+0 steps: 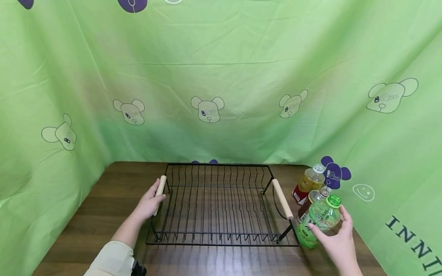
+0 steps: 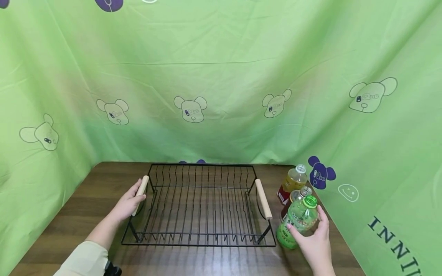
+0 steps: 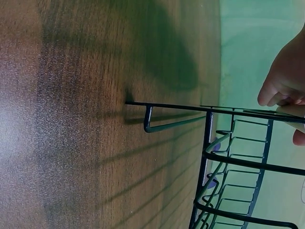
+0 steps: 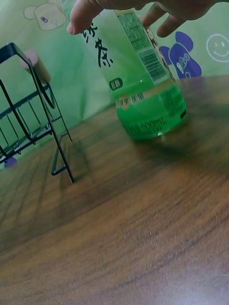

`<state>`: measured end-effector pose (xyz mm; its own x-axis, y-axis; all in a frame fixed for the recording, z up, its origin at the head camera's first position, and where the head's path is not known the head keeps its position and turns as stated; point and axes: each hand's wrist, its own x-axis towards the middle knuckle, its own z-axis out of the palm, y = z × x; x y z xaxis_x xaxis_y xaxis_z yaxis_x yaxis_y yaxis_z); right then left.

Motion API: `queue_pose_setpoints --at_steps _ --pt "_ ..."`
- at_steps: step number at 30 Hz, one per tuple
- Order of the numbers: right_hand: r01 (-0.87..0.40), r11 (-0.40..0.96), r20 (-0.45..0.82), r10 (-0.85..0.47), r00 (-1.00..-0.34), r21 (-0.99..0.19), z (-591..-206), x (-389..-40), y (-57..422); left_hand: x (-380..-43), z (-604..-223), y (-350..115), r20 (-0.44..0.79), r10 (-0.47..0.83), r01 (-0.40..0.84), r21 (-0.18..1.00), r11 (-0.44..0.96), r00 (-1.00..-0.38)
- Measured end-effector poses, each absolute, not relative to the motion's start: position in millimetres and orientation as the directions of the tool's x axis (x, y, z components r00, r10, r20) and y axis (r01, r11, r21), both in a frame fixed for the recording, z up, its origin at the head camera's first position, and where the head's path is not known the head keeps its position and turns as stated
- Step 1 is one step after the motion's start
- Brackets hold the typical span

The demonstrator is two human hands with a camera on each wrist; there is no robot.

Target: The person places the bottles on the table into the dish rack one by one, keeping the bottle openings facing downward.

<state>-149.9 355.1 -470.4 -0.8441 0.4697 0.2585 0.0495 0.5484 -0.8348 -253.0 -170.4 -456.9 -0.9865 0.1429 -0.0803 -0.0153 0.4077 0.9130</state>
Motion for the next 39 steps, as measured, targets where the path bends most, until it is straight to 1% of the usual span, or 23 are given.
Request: queue_pose_setpoints --at_steps 9,16,23,28,34,39 --pt "0.048 0.541 0.261 0.479 -0.838 -0.839 -475 -155 354 -254 -459 -171 -0.074 0.138 -0.012 0.915 0.403 -0.988" --pt "0.02 0.517 0.28 0.495 -0.822 -0.856 -468 -152 351 -255 -459 -170 -0.071 0.138 -0.013 0.924 0.383 -0.988" --pt "0.004 0.521 0.295 0.489 -0.821 -0.853 -445 -152 347 -254 -459 -170 -0.071 0.136 -0.018 0.934 0.357 -0.988" --pt "-0.064 0.524 0.348 0.465 -0.814 -0.849 -426 -158 345 -254 -460 -169 -0.072 0.133 -0.025 0.944 0.328 -0.989" --pt "-0.107 0.549 0.4 0.448 -0.8 -0.829 -401 -166 338 -254 -461 -170 -0.072 0.129 -0.026 0.945 0.326 -0.989" --pt "-0.113 0.554 0.398 0.427 -0.812 -0.825 -386 -173 334 -254 -460 -170 -0.066 0.126 -0.021 0.944 0.329 -0.99"
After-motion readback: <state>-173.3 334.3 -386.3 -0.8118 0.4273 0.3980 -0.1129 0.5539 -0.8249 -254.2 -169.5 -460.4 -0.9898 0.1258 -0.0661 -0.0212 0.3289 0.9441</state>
